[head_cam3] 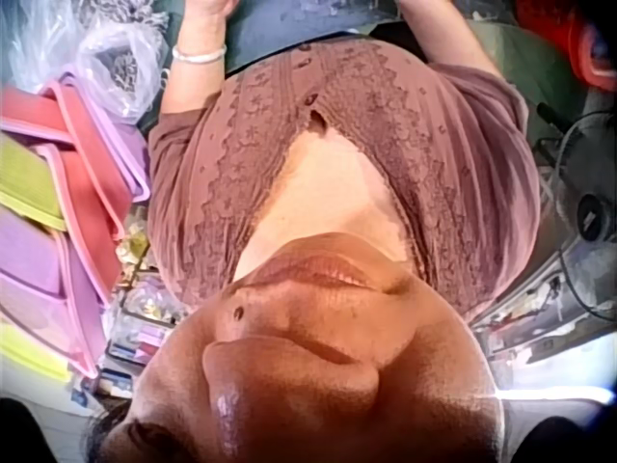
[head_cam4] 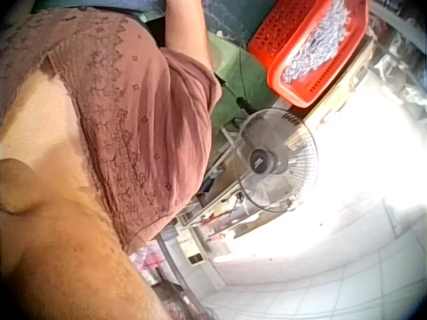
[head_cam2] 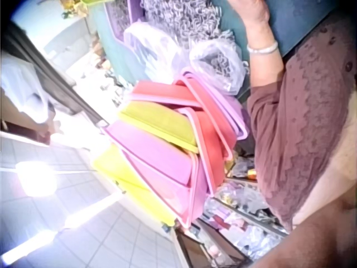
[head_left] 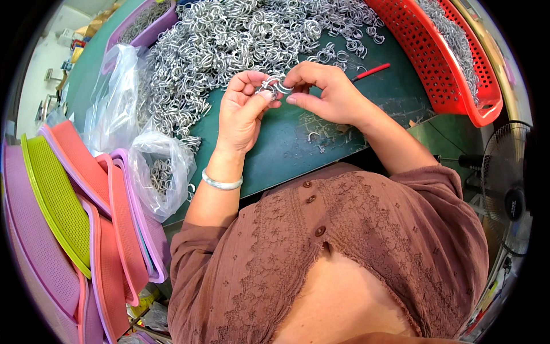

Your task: The person joins small metal links together by hand and with pliers on a workstation, occasionally placing assembled groups into a red basket.

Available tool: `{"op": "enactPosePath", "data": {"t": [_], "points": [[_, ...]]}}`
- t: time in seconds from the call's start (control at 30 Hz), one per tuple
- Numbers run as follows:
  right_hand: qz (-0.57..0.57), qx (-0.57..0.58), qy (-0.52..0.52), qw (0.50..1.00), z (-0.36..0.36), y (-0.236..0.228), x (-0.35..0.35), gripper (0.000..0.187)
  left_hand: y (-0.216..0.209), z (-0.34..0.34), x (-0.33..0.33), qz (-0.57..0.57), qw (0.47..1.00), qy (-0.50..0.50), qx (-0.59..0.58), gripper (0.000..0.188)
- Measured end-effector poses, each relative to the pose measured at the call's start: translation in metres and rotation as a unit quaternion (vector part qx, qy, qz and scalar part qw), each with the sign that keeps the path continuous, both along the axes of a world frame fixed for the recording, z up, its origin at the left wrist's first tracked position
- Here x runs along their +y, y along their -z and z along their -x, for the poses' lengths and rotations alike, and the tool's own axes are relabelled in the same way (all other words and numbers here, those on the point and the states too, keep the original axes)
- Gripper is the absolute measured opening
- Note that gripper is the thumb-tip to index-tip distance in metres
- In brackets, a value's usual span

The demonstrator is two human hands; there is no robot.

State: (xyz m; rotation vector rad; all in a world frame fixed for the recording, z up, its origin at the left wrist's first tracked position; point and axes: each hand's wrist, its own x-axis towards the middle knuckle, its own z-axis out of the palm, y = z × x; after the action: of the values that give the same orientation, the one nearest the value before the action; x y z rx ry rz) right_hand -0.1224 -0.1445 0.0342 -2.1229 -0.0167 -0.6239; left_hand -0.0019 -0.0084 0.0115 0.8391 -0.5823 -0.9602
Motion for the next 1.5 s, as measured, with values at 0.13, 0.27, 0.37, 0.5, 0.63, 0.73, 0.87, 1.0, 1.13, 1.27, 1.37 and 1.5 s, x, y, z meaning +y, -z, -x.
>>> {"op": "enactPosePath", "data": {"t": [0.13,0.27,0.37,0.5,0.63,0.73,0.87,1.0,1.13,1.27,1.37,1.5], "points": [[-0.147,0.017,0.002,0.989,-0.001,0.008,0.002,0.010,-0.001,0.004,-0.001,0.005,0.996,-0.043,-0.081,0.030],[-0.231,0.036,-0.014,0.972,-0.002,0.009,0.004,0.008,0.000,0.005,-0.001,0.013,0.994,-0.055,-0.094,0.033],[-0.285,0.057,-0.012,0.957,-0.002,0.006,0.005,0.007,0.000,0.006,-0.002,0.013,0.989,-0.066,-0.134,0.034],[-0.338,0.053,-0.011,0.940,-0.004,0.011,0.003,0.011,0.000,0.007,-0.002,0.011,0.988,-0.060,-0.139,0.034],[-0.360,0.029,-0.011,0.932,-0.004,0.006,0.005,0.016,0.001,0.008,-0.001,-0.006,0.988,-0.067,-0.142,0.033],[-0.377,0.032,0.011,0.925,-0.005,0.003,0.009,0.019,0.001,0.007,-0.001,-0.011,0.987,-0.071,-0.143,0.033],[-0.351,0.042,0.022,0.935,-0.006,0.006,0.008,0.019,-0.001,0.009,0.000,-0.023,0.986,-0.072,-0.146,0.033],[-0.294,0.074,0.041,0.952,-0.006,0.001,0.006,0.014,0.002,0.007,0.001,-0.043,0.983,-0.038,-0.177,0.026],[-0.301,0.096,0.031,0.948,-0.007,0.001,0.005,0.013,0.005,0.004,-0.001,-0.013,0.968,-0.051,-0.246,0.017],[-0.318,0.098,0.024,0.943,-0.008,0.002,0.006,0.011,0.005,0.004,-0.002,-0.034,0.937,-0.073,-0.340,0.013],[-0.337,0.082,0.000,0.938,-0.009,0.004,0.004,0.010,0.009,0.001,-0.001,-0.048,0.908,-0.079,-0.408,0.011],[-0.321,0.087,-0.004,0.943,-0.008,0.006,0.004,0.010,0.012,0.002,0.000,-0.059,0.922,-0.070,-0.377,0.010]]}}
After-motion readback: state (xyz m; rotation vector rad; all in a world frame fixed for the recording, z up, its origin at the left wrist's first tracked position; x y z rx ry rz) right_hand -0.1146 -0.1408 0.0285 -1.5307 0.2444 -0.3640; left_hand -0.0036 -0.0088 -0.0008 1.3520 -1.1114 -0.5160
